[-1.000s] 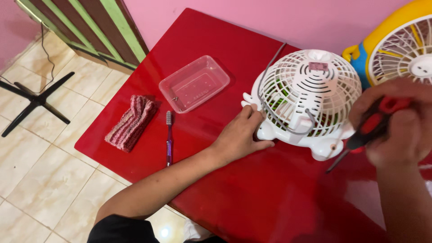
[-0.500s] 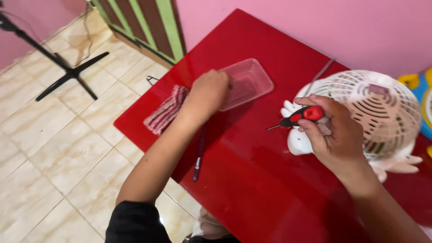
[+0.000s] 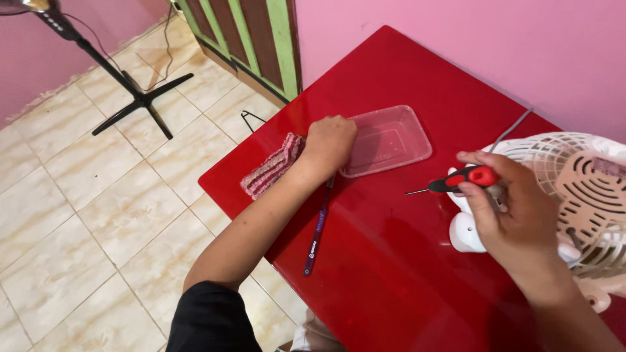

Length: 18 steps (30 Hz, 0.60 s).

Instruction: The person assembles a small white and green fan by first placing the green fan blade into the white base. They then attach the white protective cage and secure it by tightening several screws with a screwdriver.

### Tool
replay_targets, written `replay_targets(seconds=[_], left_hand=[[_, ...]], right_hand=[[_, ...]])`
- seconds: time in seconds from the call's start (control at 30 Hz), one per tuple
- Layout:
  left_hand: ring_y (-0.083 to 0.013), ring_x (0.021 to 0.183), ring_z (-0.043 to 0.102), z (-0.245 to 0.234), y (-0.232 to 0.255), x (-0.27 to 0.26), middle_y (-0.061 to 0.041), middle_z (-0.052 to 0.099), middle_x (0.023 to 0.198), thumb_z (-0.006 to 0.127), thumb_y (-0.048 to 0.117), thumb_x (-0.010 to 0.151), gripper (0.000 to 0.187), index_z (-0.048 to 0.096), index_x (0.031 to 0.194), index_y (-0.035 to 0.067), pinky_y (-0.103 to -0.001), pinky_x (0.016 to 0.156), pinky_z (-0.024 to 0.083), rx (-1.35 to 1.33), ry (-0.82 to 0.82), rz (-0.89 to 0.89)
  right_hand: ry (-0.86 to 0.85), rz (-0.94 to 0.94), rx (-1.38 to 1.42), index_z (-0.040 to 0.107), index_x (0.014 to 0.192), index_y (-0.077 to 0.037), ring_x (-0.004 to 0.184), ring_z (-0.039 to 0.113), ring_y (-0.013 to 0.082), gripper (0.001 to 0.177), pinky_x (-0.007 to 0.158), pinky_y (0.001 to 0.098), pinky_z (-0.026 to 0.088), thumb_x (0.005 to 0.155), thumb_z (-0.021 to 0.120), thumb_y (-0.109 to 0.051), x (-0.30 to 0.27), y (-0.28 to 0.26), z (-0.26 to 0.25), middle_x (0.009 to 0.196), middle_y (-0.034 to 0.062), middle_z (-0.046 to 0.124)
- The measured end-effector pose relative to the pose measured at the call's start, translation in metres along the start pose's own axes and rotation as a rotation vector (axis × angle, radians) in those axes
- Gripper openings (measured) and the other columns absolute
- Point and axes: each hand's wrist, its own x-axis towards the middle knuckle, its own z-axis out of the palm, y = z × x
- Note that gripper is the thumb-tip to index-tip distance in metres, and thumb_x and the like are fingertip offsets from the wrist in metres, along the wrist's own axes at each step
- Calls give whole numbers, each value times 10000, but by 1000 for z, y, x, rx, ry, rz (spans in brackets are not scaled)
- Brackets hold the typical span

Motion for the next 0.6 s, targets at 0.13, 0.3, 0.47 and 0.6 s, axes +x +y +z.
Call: replay_targets(seconds=[0.13,0.3,0.47,0.6], left_hand=[[-329,890,751,1,0,4,-165,752,917,729,62,782,104,767,877,55,-452,707,624,-33,-57,-12],[-329,897,743,-6,7,0,-171,758,885,726,66,763,91,768,839,40,-459,747,612,-4,6,48],[-337,851,736,-36,31,-15,-146,755,871,744,55,767,73,769,835,62,-441,776,598,-420,120,229],[-250,842,767,-55,75,-30,-102,765,905,726,2,801,159,761,951,42,-364,783,623,-920,14,487]], right_hand=[[25,49,-139,521,1341,44,1057,714,184,369,919,296,607,1013,686,3,-13,1,-18,1249,164,716],[42,72,-74,499,1339,52,1043,709,147,338,893,252,610,1046,664,14,-21,-1,-33,1254,149,710],[106,122,45,449,1325,53,1044,707,156,299,868,233,601,1072,608,43,-35,-8,-46,1231,179,693],[99,139,112,451,1296,57,1046,712,189,258,880,278,610,1069,571,27,-38,-4,-62,1218,196,683]])
